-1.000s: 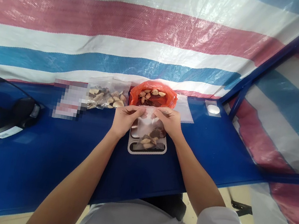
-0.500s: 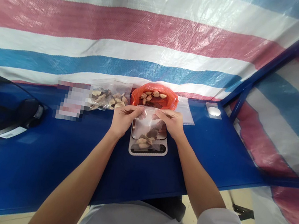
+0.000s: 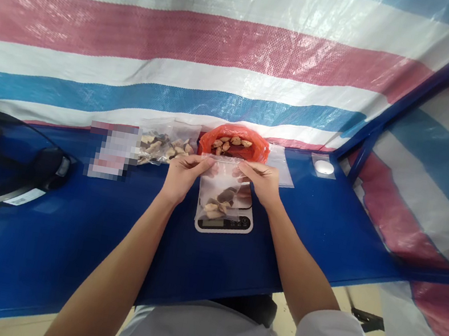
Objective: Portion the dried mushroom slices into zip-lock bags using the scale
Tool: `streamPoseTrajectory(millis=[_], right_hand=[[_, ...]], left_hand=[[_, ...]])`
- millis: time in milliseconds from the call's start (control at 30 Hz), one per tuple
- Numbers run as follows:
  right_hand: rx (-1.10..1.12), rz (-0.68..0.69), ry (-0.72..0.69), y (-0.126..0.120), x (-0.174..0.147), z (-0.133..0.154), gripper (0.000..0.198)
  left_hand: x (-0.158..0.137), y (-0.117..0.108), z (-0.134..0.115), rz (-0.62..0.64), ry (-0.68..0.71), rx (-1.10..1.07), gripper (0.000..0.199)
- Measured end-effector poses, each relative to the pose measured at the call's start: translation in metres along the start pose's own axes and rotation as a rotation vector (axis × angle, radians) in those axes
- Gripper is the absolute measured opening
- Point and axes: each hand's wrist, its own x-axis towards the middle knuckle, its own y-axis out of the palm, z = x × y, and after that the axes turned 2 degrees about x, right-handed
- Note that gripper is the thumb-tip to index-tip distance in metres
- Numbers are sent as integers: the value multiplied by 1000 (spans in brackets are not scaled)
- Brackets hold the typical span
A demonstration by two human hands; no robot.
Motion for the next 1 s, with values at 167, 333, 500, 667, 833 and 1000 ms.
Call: streamPoseTrajectory(millis=[167, 333, 500, 667, 833, 1000], right_hand=[[-16, 1, 77, 4, -3, -3, 34], [-23, 22, 149, 10, -6, -4, 40], [-36, -5, 45, 9, -5, -8, 35], [-55, -27, 39, 9, -5, -7, 33], [-25, -30, 32, 8, -6, -5, 32], [-13, -28, 86, 9, -7, -3, 38]], left_hand=[[-2, 1, 0, -22, 29, 32, 25], [-2, 0, -1, -52, 67, 92, 26], [-2, 4, -1, -27, 73, 91, 29], [-5, 8, -1, -13, 103, 129, 27], [-6, 11, 1, -4, 107, 124, 28], [-7, 14, -1, 3, 79, 108, 29]])
